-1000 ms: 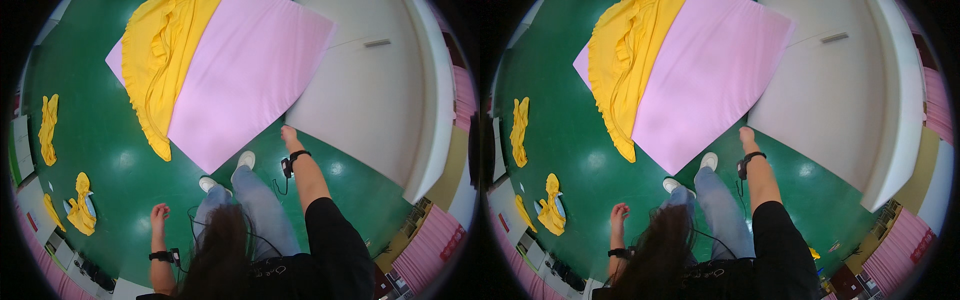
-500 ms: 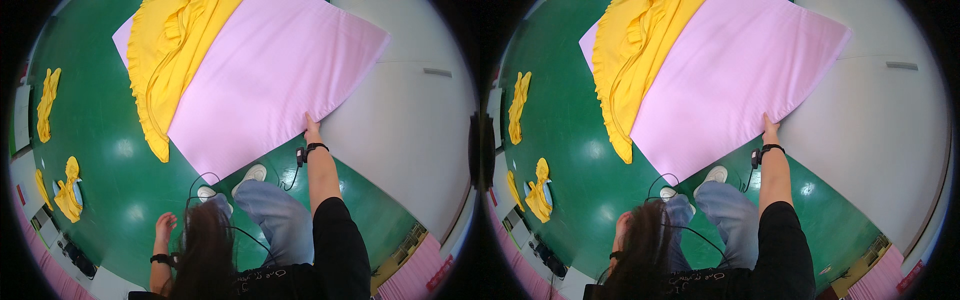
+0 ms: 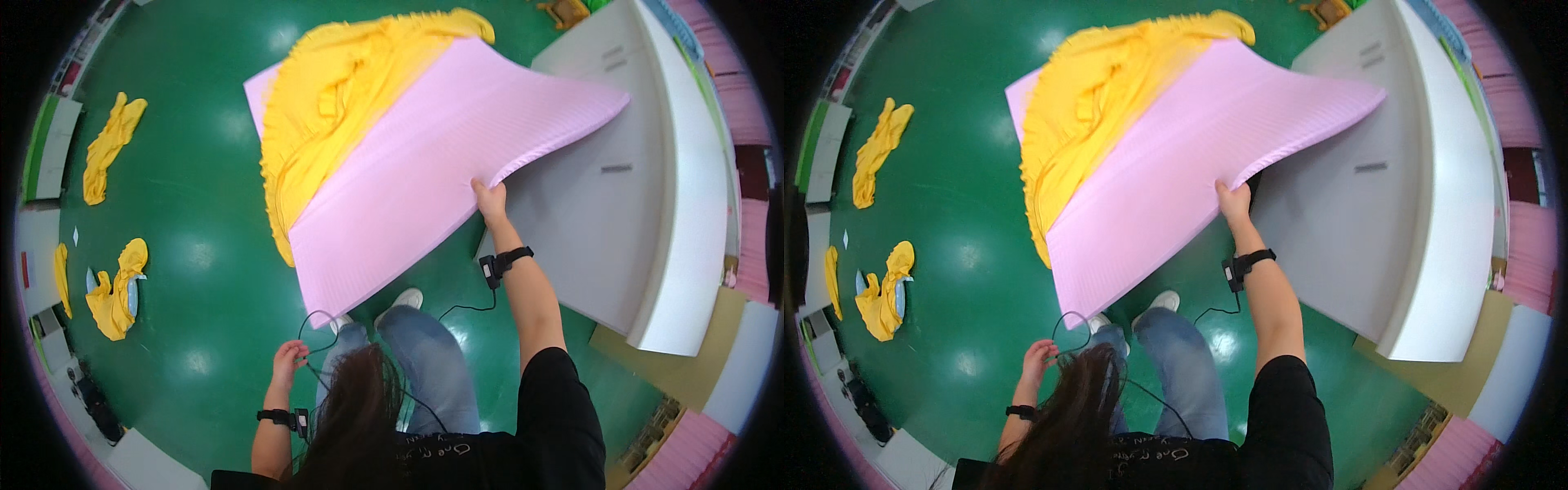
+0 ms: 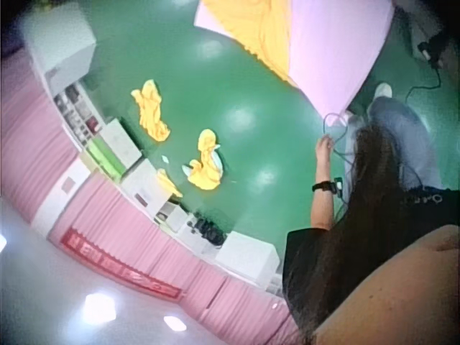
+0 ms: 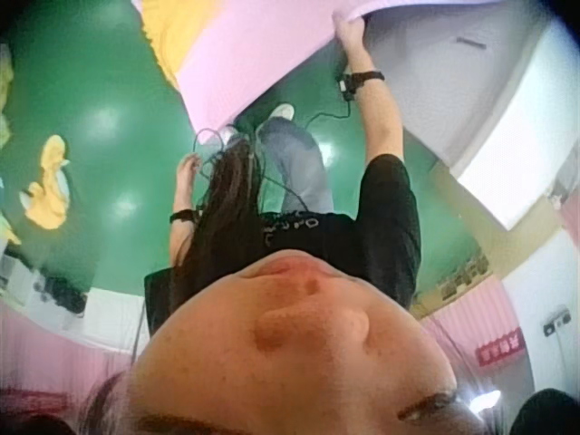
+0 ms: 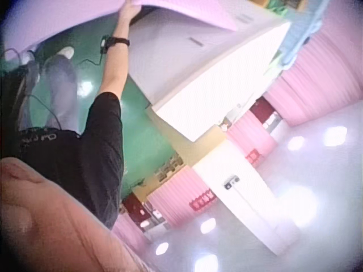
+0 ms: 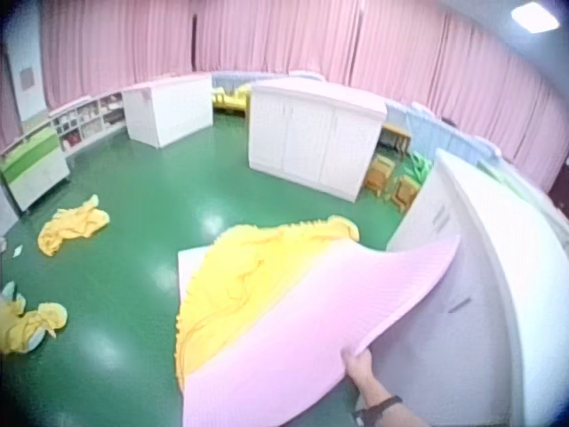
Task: The person picks up pink foam mats and a small container from the floor by hand and places the mats one by one on top of white cabinets.
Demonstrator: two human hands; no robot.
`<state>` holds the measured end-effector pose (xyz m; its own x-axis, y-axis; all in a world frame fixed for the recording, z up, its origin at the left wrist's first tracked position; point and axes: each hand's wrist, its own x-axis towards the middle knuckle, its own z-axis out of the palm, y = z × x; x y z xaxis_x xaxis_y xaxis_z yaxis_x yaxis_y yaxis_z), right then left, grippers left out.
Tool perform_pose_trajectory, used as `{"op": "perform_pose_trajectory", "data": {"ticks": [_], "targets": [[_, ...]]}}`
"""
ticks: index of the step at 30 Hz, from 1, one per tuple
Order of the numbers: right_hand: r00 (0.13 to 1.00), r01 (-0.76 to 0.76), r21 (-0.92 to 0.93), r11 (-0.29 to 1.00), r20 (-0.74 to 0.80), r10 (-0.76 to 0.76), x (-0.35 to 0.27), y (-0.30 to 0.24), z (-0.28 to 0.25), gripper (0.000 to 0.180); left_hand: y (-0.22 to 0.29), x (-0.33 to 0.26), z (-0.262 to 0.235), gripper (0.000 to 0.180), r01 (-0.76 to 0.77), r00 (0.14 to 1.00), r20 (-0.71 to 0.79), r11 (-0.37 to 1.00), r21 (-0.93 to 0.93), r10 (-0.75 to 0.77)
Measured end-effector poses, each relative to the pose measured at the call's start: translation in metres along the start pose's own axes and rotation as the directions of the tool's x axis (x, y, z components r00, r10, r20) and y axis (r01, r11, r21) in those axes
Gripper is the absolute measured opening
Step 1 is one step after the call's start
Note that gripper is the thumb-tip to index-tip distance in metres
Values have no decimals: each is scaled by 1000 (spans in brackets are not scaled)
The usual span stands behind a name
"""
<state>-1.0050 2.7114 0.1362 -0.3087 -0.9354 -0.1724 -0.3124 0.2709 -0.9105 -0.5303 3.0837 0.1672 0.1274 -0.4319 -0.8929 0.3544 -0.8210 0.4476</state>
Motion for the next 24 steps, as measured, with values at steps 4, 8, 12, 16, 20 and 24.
{"op": "perform_pose_trajectory", "data": {"ticks": [4, 8, 12, 16, 20, 24], "targets": [[974, 213, -18, 977, 81, -211, -21, -140, 14, 33, 8, -46, -31, 30, -77, 997, -21, 997, 23, 77], [936, 300, -19, 954, 198, -291, -55, -300, 10, 30, 20, -91, -50, 66, 44, 977, -192, 975, -217, -87], [842, 468, -69, 881, 337, -421, -108, -405, 22, 30, 47, -132, -96, 70, -20, 984, 112, 704, -710, 141], [718, 661, -49, 749, 334, -611, -130, -482, 18, 28, 87, -189, -160, 65, -165, 736, 102, 324, -932, 669], [752, 629, -216, 747, 412, -515, -150, -546, 28, 26, 104, -221, -232, 58, -93, 895, 146, 496, -863, 422], [767, 591, -246, 768, 466, -442, -193, -559, 68, 33, 93, -242, -237, 46, -154, 967, 140, 925, -348, 213]]}}
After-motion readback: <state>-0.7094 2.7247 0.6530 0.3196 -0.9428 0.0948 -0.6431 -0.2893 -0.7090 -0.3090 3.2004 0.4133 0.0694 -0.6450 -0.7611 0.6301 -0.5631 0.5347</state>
